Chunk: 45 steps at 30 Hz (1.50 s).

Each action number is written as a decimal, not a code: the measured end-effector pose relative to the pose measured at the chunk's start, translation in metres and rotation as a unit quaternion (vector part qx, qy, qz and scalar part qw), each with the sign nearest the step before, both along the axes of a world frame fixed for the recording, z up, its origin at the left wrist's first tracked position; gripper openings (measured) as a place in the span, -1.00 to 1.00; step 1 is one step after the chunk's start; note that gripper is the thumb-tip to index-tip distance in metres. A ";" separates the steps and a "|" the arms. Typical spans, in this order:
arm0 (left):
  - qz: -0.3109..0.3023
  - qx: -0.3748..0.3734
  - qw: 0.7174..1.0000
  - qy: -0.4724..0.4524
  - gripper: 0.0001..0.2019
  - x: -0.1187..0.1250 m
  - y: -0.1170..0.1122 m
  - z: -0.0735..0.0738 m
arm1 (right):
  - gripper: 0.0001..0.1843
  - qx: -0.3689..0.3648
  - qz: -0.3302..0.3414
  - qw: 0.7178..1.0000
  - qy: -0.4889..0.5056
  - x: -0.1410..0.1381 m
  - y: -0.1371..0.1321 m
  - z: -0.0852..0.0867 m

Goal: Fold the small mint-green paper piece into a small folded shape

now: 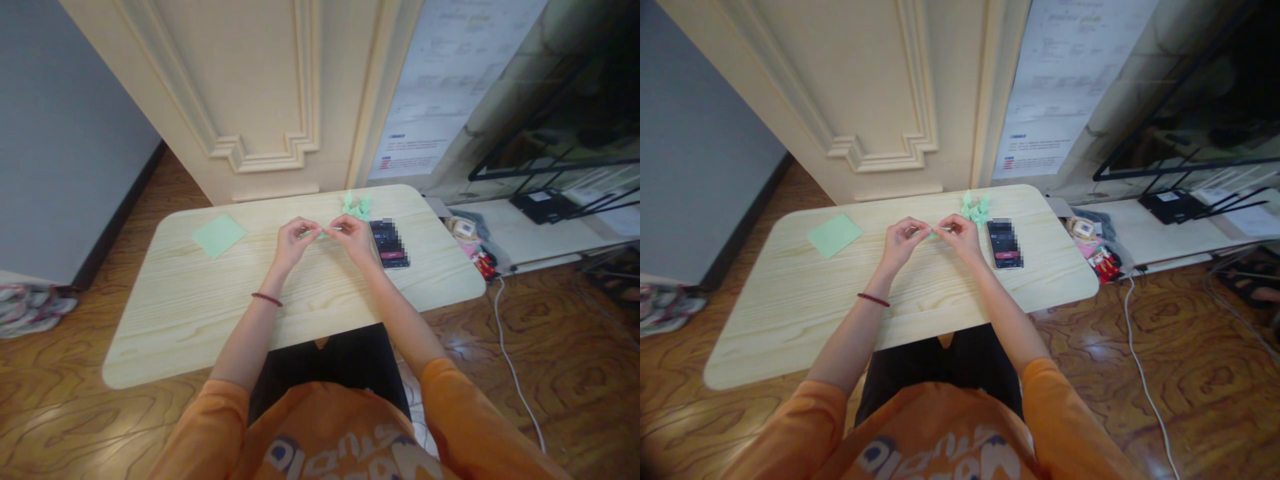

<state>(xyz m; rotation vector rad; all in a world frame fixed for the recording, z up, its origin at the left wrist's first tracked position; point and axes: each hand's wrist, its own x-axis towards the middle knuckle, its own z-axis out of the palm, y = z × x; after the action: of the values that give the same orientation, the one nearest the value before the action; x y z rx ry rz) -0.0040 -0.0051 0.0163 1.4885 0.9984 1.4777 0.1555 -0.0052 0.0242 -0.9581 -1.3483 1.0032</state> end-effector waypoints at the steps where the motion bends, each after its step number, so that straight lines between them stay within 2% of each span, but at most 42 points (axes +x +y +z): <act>1: 0.001 -0.001 1.000 -0.001 -0.80 0.000 0.000 0.000 | -0.79 -0.008 -0.002 1.000 0.001 0.000 -0.001 0.001; 14: 0.017 -0.010 1.000 0.010 -0.81 0.004 -0.001 -0.001 | -0.79 -0.019 0.028 0.999 0.011 -0.003 0.005 -0.005; 19: 0.031 -0.056 0.998 0.019 -0.78 0.004 -0.002 -0.001 | -0.74 -0.015 0.025 0.999 -0.021 -0.001 0.006 -0.006; 23: 0.029 -0.096 0.995 0.010 -0.74 -0.001 0.000 0.000 | -0.77 -0.028 0.015 0.999 -0.037 0.003 0.002 0.001; 27: 0.007 -0.106 0.994 0.024 -0.75 -0.008 0.002 0.001 | -0.80 -0.057 0.010 0.998 -0.026 0.006 0.000 0.006; 34: -0.018 -0.100 0.992 0.079 -0.81 -0.026 0.007 0.003 | -0.74 -0.073 0.001 0.997 0.005 0.009 0.013 -0.006; 37: -0.008 -0.092 0.994 0.063 -0.76 -0.024 0.006 0.004 | -0.72 -0.087 0.028 0.996 0.001 0.008 0.014 -0.007; 40: -0.047 -0.128 0.990 0.031 -0.63 -0.015 0.003 0.003 | -0.70 -0.088 0.069 0.994 -0.010 0.006 0.011 -0.007; 42: -0.066 -0.154 0.986 0.019 -0.60 -0.009 0.001 0.001 | -0.69 -0.083 0.075 0.994 -0.016 0.004 0.011 -0.007; 45: -0.046 -0.163 0.985 -0.022 -0.58 -0.003 0.001 -0.004 | -0.66 -0.082 0.067 0.994 0.017 0.003 0.012 -0.011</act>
<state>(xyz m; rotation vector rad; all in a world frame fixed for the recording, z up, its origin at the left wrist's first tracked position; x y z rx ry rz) -0.0069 -0.0044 0.0123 1.2432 1.0724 1.2094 0.1585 0.0068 0.0129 -0.9777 -1.3311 1.2422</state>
